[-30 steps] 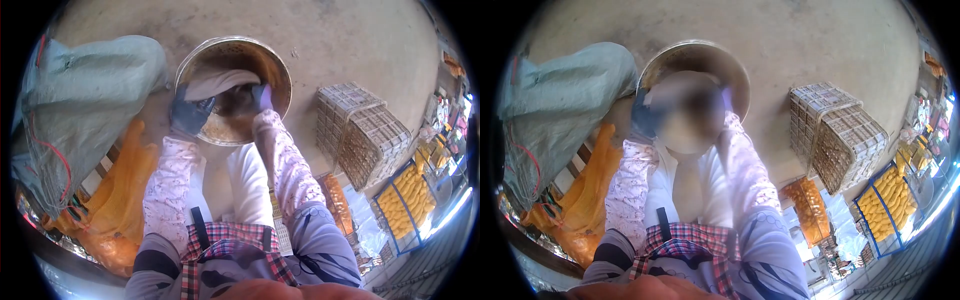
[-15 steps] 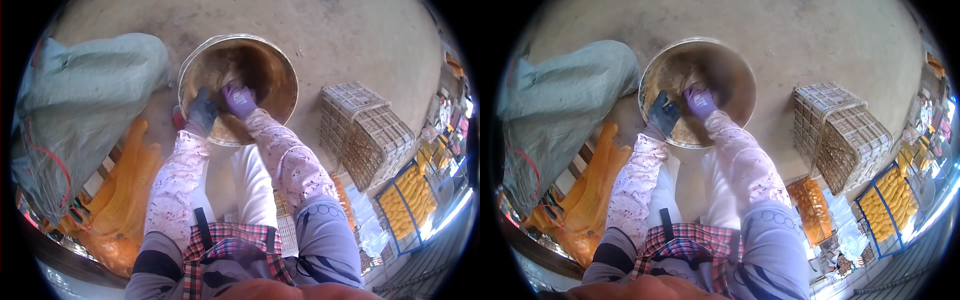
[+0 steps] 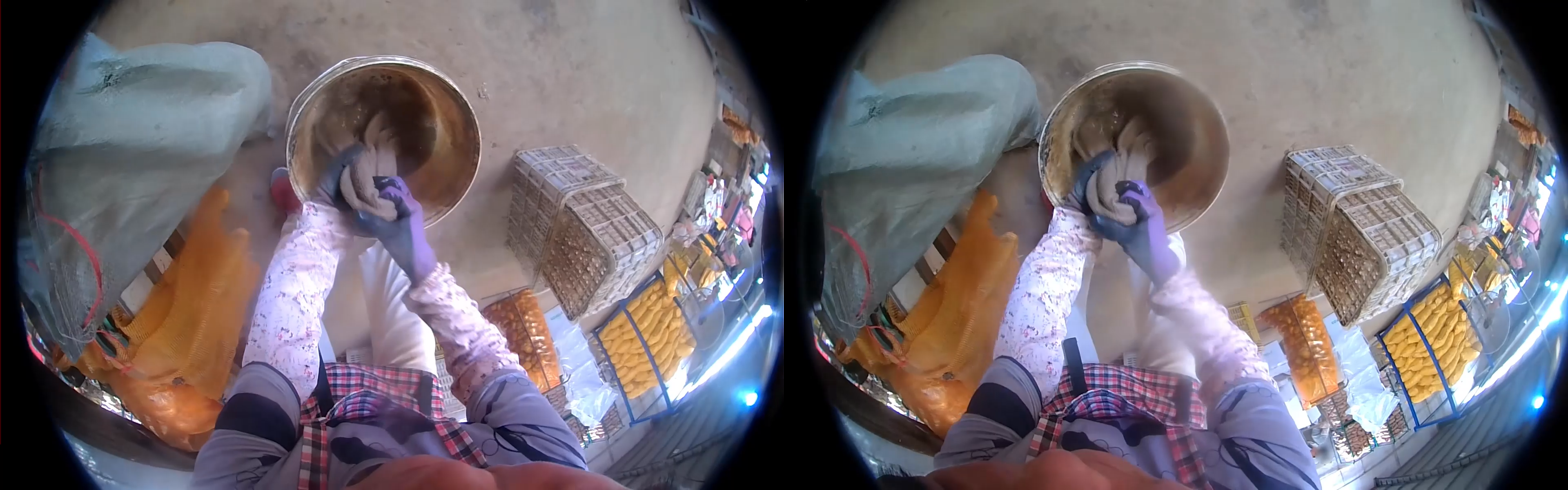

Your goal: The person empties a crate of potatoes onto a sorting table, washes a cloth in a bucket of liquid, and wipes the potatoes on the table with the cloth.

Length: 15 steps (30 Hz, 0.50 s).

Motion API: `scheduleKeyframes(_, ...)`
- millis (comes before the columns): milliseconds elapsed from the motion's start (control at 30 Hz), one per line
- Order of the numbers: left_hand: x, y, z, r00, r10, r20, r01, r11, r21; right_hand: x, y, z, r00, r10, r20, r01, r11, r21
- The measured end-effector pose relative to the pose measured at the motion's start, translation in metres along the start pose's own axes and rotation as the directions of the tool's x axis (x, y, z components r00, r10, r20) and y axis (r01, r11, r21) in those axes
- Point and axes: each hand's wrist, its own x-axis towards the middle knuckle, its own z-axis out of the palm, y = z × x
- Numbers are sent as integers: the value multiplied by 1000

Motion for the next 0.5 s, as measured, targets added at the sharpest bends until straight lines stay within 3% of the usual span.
scheduleKeyframes(33, 6, -28, -1, 944, 129, 304, -61, 973, -222, 12, 4, 0, 991, -136, 11, 135, 965, -224)
scheduleKeyframes(67, 4, -36, -3, 908, 179, 378, -66, 954, -293, 23, 8, 0, 963, -269, 21, 251, 863, -438)
scheduleKeyframes(100, 2, -43, -4, 864, 228, 449, -57, 930, -362, 35, 24, 5, 970, 64, -235, -126, 958, -259)
scheduleKeyframes(133, -6, -38, -2, 925, 155, 348, -55, 958, -281, 57, -7, -1, 782, 568, -257, -556, 822, 122)
scheduleKeyframes(167, -12, -27, 2, 967, 89, 239, -42, 980, -194, 70, 26, -9, 746, 646, -164, -531, 725, 439)
scheduleKeyframes(200, -21, -17, 6, 993, 30, 115, -17, 994, -112, 73, 58, -13, 810, 569, -144, -442, 753, 488)
scheduleKeyframes(267, -30, -2, 7, 987, -55, -148, 60, 998, 29, 57, 75, -11, 955, 172, -243, -179, 984, -5)
scheduleKeyframes(300, -29, 2, 4, 994, -104, -23, 106, 990, 89, 40, 36, 2, 970, -15, -243, -53, 961, -272)
scheduleKeyframes(367, -9, 17, -6, 951, -220, 215, 169, 958, 234, 24, 34, 8, 935, -336, -115, 246, 845, -474)
scheduleKeyframes(433, -8, 13, -23, 970, -199, 138, 162, 956, 244, 18, 16, 24, 930, -356, -89, 227, 749, -622)
scheduleKeyframes(467, -7, 11, -30, 977, -189, 99, 159, 955, 249, 28, 19, 18, 961, -129, -246, 54, 956, -289)
scheduleKeyframes(500, -28, -9, -36, 972, 45, -233, 44, 932, 361, 48, 27, 7, 942, 145, -304, -118, 987, 105)
